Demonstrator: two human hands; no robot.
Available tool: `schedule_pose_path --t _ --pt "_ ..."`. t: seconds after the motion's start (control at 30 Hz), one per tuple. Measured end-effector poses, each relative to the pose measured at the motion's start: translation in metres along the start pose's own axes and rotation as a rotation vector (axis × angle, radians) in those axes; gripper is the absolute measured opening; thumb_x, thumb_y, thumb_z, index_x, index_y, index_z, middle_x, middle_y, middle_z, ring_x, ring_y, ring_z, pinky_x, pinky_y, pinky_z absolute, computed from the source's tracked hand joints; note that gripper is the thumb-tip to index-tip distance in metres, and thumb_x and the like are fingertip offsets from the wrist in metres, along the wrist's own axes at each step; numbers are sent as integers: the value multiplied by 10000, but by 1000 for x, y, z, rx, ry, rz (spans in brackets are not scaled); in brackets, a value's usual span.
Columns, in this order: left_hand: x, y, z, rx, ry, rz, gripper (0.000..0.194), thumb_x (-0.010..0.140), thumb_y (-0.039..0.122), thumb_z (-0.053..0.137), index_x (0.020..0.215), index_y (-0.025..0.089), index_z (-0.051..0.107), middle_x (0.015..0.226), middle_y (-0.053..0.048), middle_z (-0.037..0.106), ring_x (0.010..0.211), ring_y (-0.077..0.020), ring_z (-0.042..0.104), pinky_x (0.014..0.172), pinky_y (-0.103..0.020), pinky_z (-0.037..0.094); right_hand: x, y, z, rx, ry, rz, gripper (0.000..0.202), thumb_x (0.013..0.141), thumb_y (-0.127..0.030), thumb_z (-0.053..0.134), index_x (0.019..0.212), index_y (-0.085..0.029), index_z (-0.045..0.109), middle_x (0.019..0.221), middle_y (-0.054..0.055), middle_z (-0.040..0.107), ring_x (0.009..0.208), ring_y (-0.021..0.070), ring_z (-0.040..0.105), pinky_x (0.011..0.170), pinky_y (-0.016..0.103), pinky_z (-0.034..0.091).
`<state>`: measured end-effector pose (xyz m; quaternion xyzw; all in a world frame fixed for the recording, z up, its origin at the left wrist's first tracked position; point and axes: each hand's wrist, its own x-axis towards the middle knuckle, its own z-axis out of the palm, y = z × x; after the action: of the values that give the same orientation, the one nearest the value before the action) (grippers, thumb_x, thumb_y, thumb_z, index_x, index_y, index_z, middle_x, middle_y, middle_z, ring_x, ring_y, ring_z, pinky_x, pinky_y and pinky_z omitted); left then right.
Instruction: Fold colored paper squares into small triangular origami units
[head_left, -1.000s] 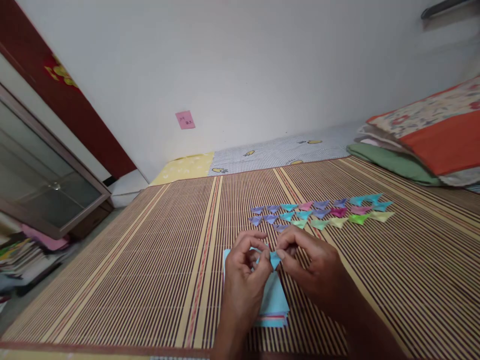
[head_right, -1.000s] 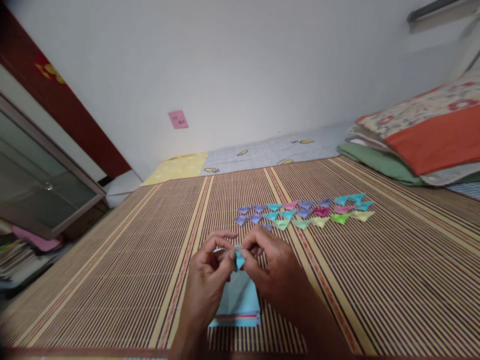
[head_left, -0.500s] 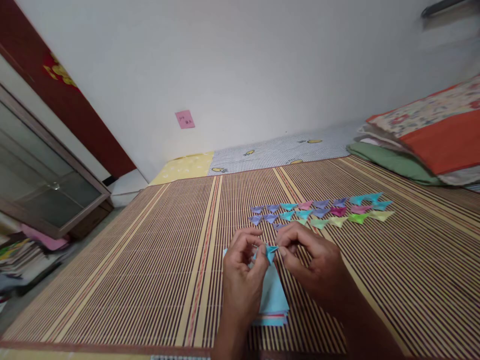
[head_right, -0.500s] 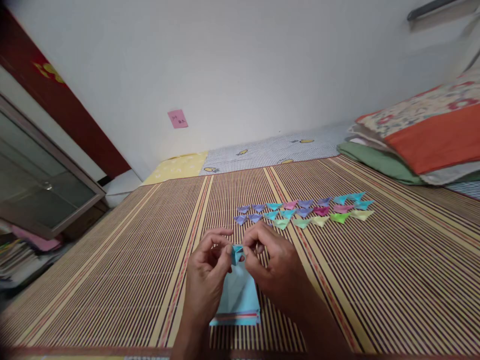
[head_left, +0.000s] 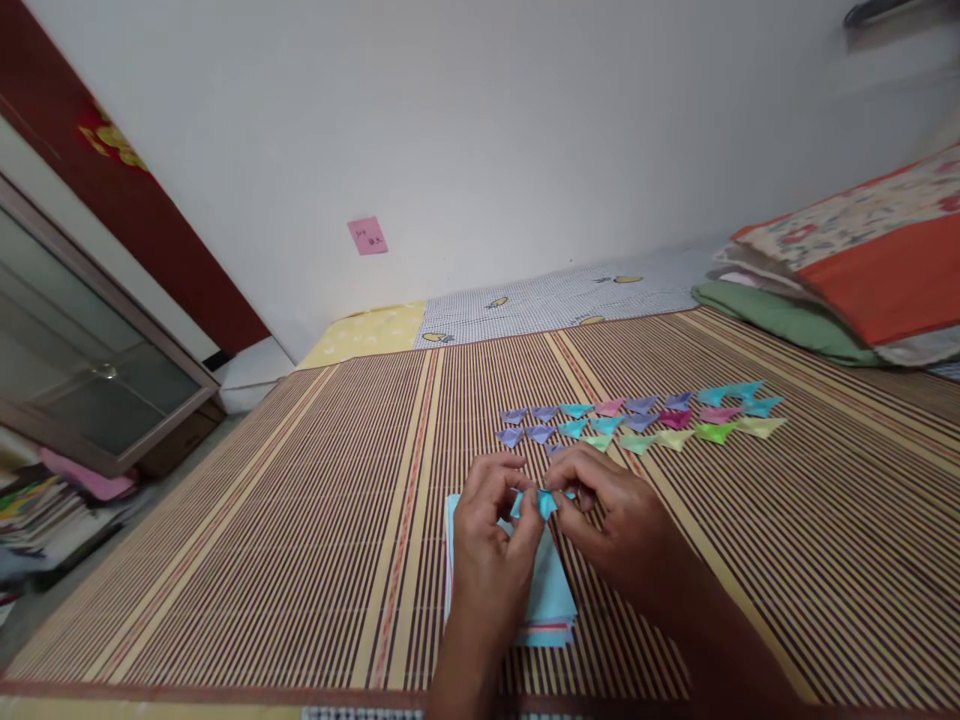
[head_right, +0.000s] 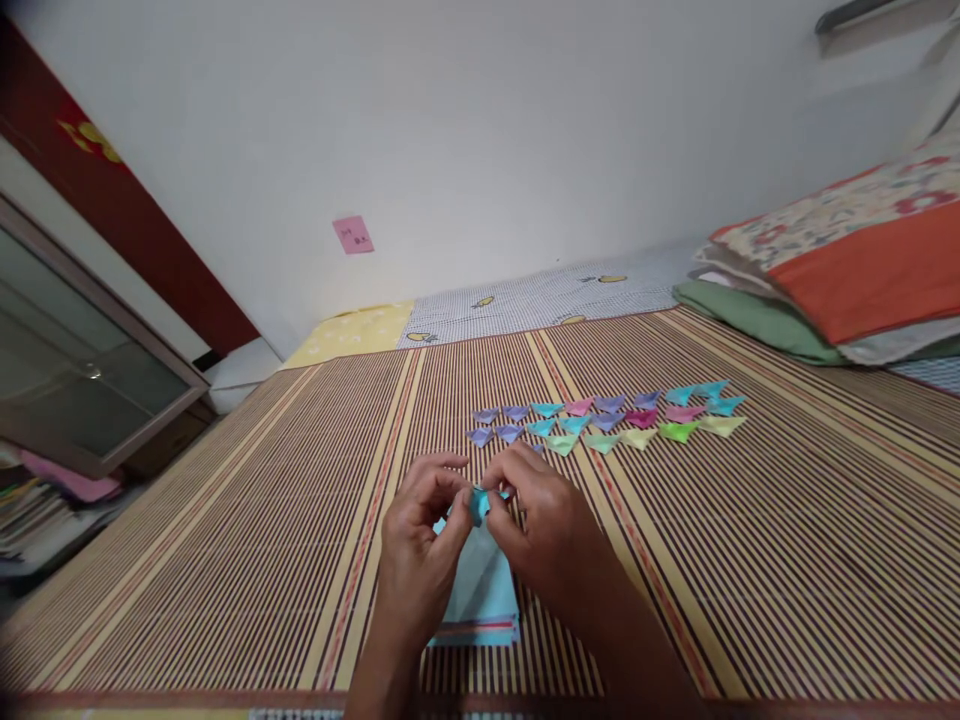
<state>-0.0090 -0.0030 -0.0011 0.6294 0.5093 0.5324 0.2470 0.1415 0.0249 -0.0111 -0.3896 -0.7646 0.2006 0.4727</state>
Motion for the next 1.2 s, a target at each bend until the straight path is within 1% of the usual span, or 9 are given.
schedule_pose_path --t 0.17,0.3,0.47,0.6,0.73,0.83,0.97,1.07,1.2 --pt "0 -3 0 29 -6 23 195 948 118 596 775 203 621 1096 -77 645 1012 -219 635 789 -314 494 0 0 1 -26 -14 33 188 860 -78 465 882 -213 593 903 49 643 843 210 617 749 350 454" --pt "-2 -6 1 89 -5 154 174 934 75 600 820 203 627 1117 -70 650 976 -200 641 781 -306 497 0 2 4 -37 2 21 186 834 -64 468 858 -218 570 888 44 634 839 214 610 742 347 450" --pt "-2 -9 3 104 -4 251 191 922 27 594 862 203 634 1138 -64 632 1033 -197 635 825 -308 511 0 3 5 8 102 7 164 823 -65 500 792 -226 506 885 44 646 874 220 620 768 350 465" --pt "-2 -8 2 91 -18 267 193 930 25 594 894 207 647 1149 -52 624 1038 -181 634 836 -293 516 0 0 3 7 61 -6 185 824 -57 516 863 -218 599 930 43 679 924 229 637 811 370 480" --pt "-2 -8 2 61 -39 254 183 942 44 597 913 212 665 1149 -49 624 1057 -176 632 834 -280 520 0 -1 3 35 9 -5 194 835 -62 539 889 -209 653 965 51 706 972 245 644 852 403 487" --pt "-2 -8 2 56 -16 193 169 937 58 608 960 216 662 1143 -45 634 991 -161 637 765 -256 520 0 1 2 33 41 2 145 871 -91 563 852 -204 652 937 55 706 944 245 644 845 411 487" --pt "-3 -7 3 87 45 119 191 910 24 585 935 211 615 1059 -26 634 901 -149 631 716 -248 511 0 0 0 -11 93 7 126 881 -105 582 838 -206 644 906 49 691 920 242 630 831 397 476" --pt "-3 -5 5 134 38 86 201 892 25 597 958 214 597 1004 -13 620 838 -151 618 675 -256 499 0 -2 1 -52 115 -13 132 890 -100 575 835 -203 638 902 48 679 914 237 615 823 384 457" --pt "-6 -5 9 236 46 71 250 877 35 622 1039 222 588 1004 -15 605 854 -180 619 733 -317 514 -1 -2 5 -108 111 -38 144 904 -86 561 825 -190 621 918 62 667 922 240 601 826 385 441"
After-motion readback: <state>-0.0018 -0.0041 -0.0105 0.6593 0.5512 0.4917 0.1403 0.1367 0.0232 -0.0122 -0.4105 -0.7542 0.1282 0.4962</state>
